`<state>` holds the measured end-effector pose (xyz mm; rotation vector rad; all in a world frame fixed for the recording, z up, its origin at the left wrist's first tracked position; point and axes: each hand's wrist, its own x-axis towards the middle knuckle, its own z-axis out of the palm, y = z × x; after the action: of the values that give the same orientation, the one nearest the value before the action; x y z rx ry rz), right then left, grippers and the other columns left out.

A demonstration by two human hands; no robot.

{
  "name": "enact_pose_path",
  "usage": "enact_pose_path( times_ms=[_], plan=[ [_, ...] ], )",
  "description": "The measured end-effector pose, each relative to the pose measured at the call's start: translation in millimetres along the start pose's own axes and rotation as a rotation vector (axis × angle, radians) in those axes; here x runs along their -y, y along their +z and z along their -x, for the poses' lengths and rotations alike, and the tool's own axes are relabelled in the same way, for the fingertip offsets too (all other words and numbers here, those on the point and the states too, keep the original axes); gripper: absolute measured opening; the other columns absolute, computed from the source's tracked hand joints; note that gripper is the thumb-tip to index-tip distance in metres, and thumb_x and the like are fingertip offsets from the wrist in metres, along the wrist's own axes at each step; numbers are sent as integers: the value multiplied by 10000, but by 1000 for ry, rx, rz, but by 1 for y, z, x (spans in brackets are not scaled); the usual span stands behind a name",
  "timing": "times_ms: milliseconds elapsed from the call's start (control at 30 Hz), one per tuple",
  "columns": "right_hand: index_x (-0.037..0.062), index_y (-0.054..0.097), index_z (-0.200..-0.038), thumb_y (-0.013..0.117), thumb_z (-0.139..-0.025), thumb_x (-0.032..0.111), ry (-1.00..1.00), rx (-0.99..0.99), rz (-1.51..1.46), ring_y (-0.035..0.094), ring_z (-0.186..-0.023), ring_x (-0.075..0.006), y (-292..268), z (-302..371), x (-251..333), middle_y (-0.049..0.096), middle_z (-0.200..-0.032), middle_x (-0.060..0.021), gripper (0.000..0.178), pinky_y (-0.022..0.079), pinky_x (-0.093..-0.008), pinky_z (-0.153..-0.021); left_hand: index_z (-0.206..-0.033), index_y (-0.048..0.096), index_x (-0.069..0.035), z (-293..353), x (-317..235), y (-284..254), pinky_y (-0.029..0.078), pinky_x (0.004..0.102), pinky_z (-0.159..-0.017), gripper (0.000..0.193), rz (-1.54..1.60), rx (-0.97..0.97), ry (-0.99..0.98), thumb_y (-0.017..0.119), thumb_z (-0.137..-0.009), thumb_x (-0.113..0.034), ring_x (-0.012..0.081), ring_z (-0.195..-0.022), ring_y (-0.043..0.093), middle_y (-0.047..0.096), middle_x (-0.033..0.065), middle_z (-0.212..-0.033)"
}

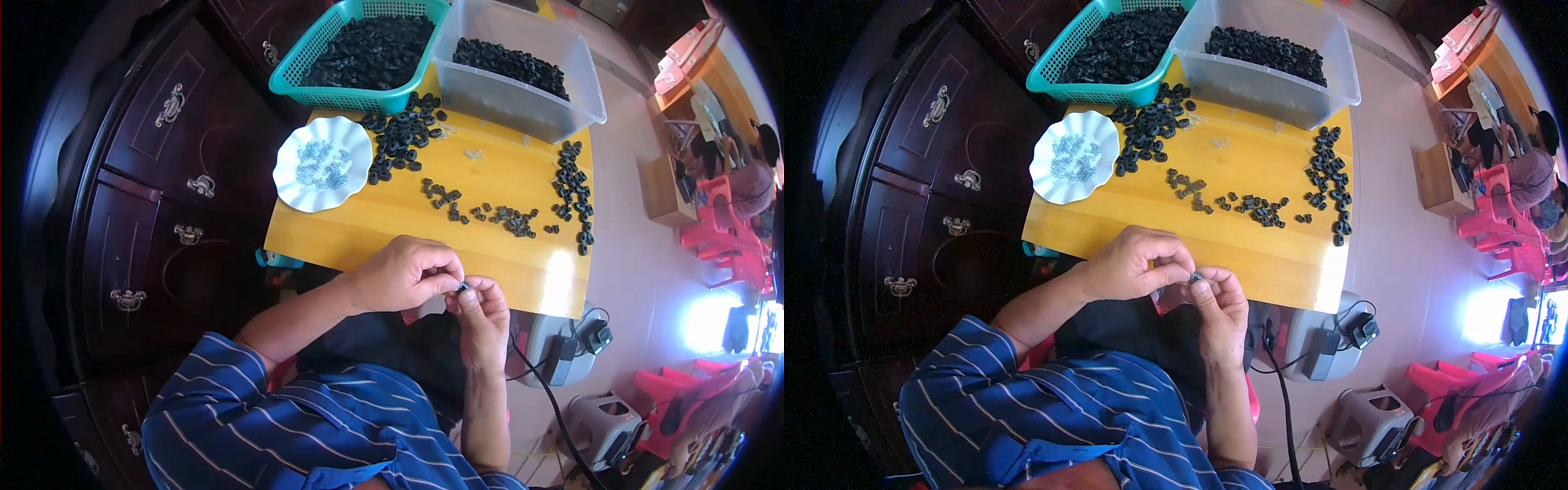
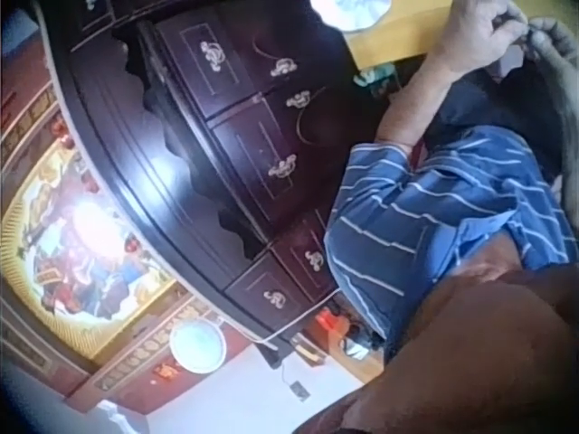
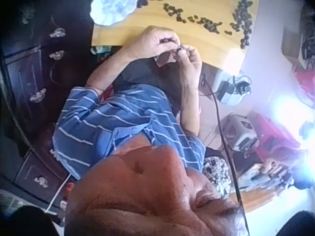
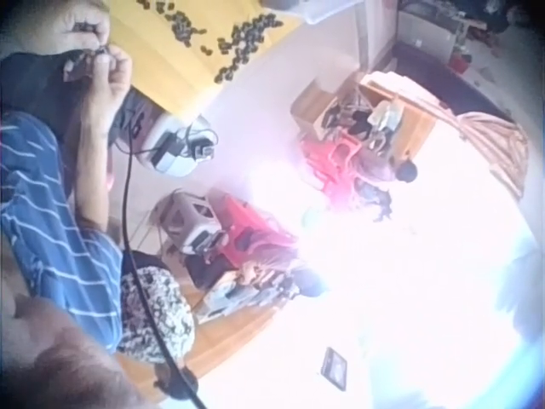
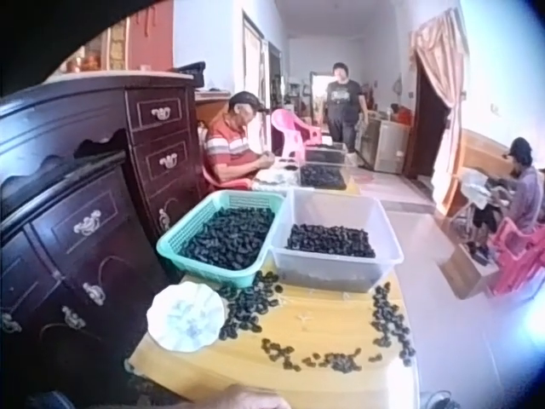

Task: Assembling small black components by manually inserting clear plastic pins.

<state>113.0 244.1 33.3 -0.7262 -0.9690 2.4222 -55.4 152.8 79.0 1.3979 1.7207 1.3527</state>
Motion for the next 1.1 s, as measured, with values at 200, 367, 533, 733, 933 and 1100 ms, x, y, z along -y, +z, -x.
enact_pose_path(
  times_ms=[200,367,533,733,933,1100],
  plan=[
    [33,607,-1137,655,-961,88,36,64,14,673,-847,-159,-1,1,2,691,-959,-68,191,547,-284,-805,-905,671,-17,-1,-4,-8,511,272,-641,79,87,118,-123,717,-855,-56,129,-696,647,678,53,-750],
    [39,612,-1123,658,-961,106,137,173,-30,672,-858,-151,6,3,5,696,-973,-77,181,546,-290,-819,-997,679,-33,-1,19,-20,497,235,-629,143,440,218,-159,739,-874,-74,63,-706,619,667,9,-773],
    [49,612,-1120,647,-967,98,101,121,21,670,-857,-147,4,1,6,700,-979,-75,164,538,-279,-817,-1063,678,-32,-17,40,-30,531,307,-675,239,-256,-206,-251,746,-854,-127,168,-797,696,691,84,-889],
    [47,606,-1121,635,-977,96,110,129,33,661,-889,-137,4,3,5,700,-1000,-74,156,534,-279,-834,-1100,693,-47,-27,70,-35,548,384,-737,222,-699,-300,-2,665,-888,-105,319,-864,671,679,103,-990],
    [46,604,-1123,629,-983,104,120,122,29,662,-890,-138,3,4,7,701,-1012,-77,154,535,-281,-831,-1063,689,-75,-32,77,-37,539,431,-710,184,-757,-268,23,661,-889,-125,331,-837,668,656,98,-945],
    [47,610,-1129,631,-982,114,113,122,-4,666,-887,-147,4,4,8,703,-1007,-79,163,532,-275,-829,-1007,683,-87,-32,68,-39,540,433,-707,139,-785,-193,-28,679,-878,-141,330,-849,672,656,100,-941]
  ],
)
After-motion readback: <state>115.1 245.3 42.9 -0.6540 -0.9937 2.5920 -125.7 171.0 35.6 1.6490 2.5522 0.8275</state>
